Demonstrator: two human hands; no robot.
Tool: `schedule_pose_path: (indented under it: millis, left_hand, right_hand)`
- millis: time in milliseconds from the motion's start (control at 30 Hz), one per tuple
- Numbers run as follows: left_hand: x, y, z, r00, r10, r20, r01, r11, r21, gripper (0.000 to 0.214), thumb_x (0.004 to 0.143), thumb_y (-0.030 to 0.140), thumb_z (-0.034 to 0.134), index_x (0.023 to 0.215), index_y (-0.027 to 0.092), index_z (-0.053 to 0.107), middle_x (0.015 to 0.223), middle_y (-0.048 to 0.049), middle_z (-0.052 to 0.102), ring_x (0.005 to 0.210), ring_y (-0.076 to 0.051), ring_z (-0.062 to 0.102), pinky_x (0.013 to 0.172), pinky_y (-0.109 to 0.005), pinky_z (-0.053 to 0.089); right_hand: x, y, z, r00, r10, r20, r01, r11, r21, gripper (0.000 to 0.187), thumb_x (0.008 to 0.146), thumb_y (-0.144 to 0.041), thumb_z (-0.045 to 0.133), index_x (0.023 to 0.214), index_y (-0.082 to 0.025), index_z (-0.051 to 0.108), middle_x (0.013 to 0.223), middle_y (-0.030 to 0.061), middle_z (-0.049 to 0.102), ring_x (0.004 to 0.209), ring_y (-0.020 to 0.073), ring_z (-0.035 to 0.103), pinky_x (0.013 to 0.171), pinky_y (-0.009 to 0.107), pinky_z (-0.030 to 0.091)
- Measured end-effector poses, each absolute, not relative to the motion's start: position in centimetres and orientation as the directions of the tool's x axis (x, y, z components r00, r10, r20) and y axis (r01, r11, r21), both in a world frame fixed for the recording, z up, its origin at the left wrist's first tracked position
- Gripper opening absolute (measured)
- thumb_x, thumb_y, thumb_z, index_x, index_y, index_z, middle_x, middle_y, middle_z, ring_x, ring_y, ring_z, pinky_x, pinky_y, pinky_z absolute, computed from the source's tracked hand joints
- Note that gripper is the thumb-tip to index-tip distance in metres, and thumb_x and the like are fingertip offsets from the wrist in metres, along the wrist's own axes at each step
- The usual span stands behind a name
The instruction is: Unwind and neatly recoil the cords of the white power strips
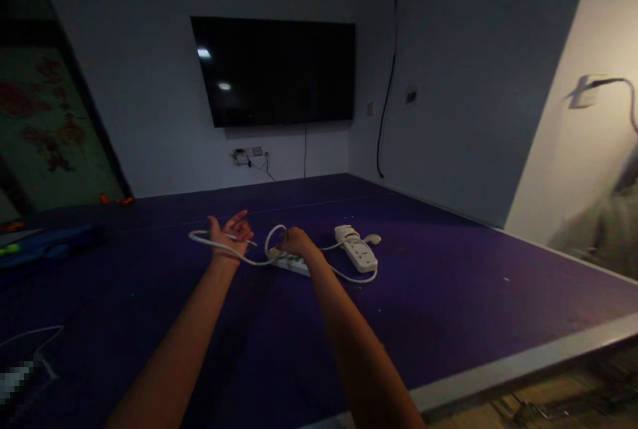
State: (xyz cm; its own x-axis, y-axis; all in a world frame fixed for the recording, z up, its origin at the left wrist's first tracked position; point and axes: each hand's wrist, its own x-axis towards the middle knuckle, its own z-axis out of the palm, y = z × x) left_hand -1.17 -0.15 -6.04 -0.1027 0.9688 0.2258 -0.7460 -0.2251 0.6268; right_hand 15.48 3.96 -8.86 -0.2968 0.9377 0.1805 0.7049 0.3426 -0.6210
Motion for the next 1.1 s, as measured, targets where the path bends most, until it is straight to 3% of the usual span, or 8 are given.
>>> schedule_pose_path:
  millis: [167, 300, 433, 567, 633, 767, 933, 1100]
  left_hand:
    - [-0.1, 0.7, -2.8, -0.126, 0.918, 0.377, -0.768, -0.331, 0.549, 0.067, 0.082, 0.067, 0.028, 0.078, 0.011, 0.065, 0.052, -0.0025, 0.05, 0.039, -0.008, 0.036, 0.042, -0.022, 0.032]
    - [-0.1, 1.2, -2.2, -0.132, 0.894, 0.428, -0.744, -0.375, 0.554, 0.069, 0.081, 0.07, 0.028, 0.079, 0.012, 0.065, 0.055, -0.0034, 0.052, 0.044, -0.009, 0.04, 0.045, -0.023, 0.034]
    - [-1.0, 2.5, -2.9, -0.124, 0.875, 0.468, -0.542, -0.454, 0.707, 0.058, 0.076, 0.067, 0.046, 0.088, 0.014, 0.066, 0.071, -0.0068, 0.063, 0.062, -0.012, 0.055, 0.054, -0.022, 0.041]
    - [-2.3, 3.9, -5.0, -0.056, 0.924, 0.378, -0.176, -0.381, 0.908, 0.037, 0.058, 0.027, 0.079, 0.091, 0.015, 0.067, 0.082, -0.006, 0.068, 0.078, -0.016, 0.061, 0.067, -0.023, 0.044]
    - [-2.9, 4.6, -6.4, 0.057, 0.962, 0.268, -0.112, -0.26, 0.959, 0.038, 0.054, 0.013, 0.08, 0.09, 0.015, 0.068, 0.083, -0.0064, 0.069, 0.075, -0.016, 0.062, 0.065, -0.023, 0.044]
    - [-3.3, 6.1, -9.4, 0.163, 0.986, 0.043, 0.025, -0.048, 0.999, 0.024, 0.052, 0.01, 0.078, 0.073, 0.013, 0.068, 0.064, -0.0042, 0.066, 0.053, -0.013, 0.057, 0.045, -0.019, 0.036]
    - [-2.4, 8.0, -12.9, 0.156, 0.987, -0.026, 0.064, 0.016, 0.998, 0.018, 0.048, 0.007, 0.076, 0.051, 0.014, 0.06, 0.041, 0.0, 0.055, 0.035, -0.01, 0.044, 0.036, -0.019, 0.026]
    - [-1.1, 8.6, -15.5, 0.084, 0.996, 0.008, -0.066, -0.002, 0.998, 0.013, 0.055, 0.019, 0.075, 0.057, 0.014, 0.064, 0.037, -0.0005, 0.051, 0.038, -0.015, 0.049, 0.04, -0.024, 0.033]
  right_hand:
    - [13.2, 5.1, -6.2, -0.643, 0.706, 0.296, 0.231, 0.547, -0.805, 0.042, 0.052, -0.019, 0.072, 0.094, -0.014, 0.07, 0.083, 0.0012, 0.07, 0.078, 0.0168, 0.062, 0.068, 0.024, 0.048]
    - [11.6, 5.9, -6.3, -0.691, 0.653, 0.311, 0.185, 0.576, -0.796, 0.019, 0.058, -0.024, 0.069, 0.072, -0.011, 0.071, 0.064, -0.0008, 0.066, 0.066, 0.015, 0.061, 0.065, 0.024, 0.047]
    - [11.3, 7.5, -6.7, -0.536, 0.758, 0.37, 0.225, 0.551, -0.803, 0.016, 0.07, -0.019, 0.056, 0.07, -0.012, 0.071, 0.06, 0.0002, 0.065, 0.06, 0.0121, 0.059, 0.059, 0.021, 0.046]
    - [12.1, 9.1, -7.2, -0.282, 0.901, 0.329, 0.348, 0.416, -0.84, 0.029, 0.068, -0.006, 0.048, 0.085, -0.013, 0.072, 0.063, 0.0021, 0.067, 0.053, 0.0104, 0.058, 0.051, 0.018, 0.043]
    - [12.5, 9.8, -7.5, -0.161, 0.931, 0.328, 0.397, 0.365, -0.842, 0.031, 0.068, -0.006, 0.05, 0.089, -0.013, 0.072, 0.068, 0.0039, 0.069, 0.057, 0.0119, 0.061, 0.052, 0.018, 0.044]
    - [12.8, 10.7, -8.1, 0.001, 0.94, 0.34, 0.453, 0.303, -0.838, 0.027, 0.072, -0.013, 0.056, 0.095, -0.013, 0.07, 0.082, 0.0076, 0.071, 0.074, 0.0158, 0.066, 0.059, 0.019, 0.047]
    - [13.0, 10.8, -8.3, 0.063, 0.949, 0.308, 0.422, 0.254, -0.87, 0.024, 0.073, -0.016, 0.057, 0.094, -0.011, 0.07, 0.083, 0.0087, 0.07, 0.078, 0.017, 0.066, 0.061, 0.019, 0.048]
    - [13.1, 10.7, -8.2, 0.133, 0.972, 0.193, 0.208, 0.163, -0.964, 0.02, 0.072, -0.013, 0.057, 0.087, -0.009, 0.069, 0.07, 0.0074, 0.068, 0.071, 0.0168, 0.066, 0.06, 0.02, 0.049]
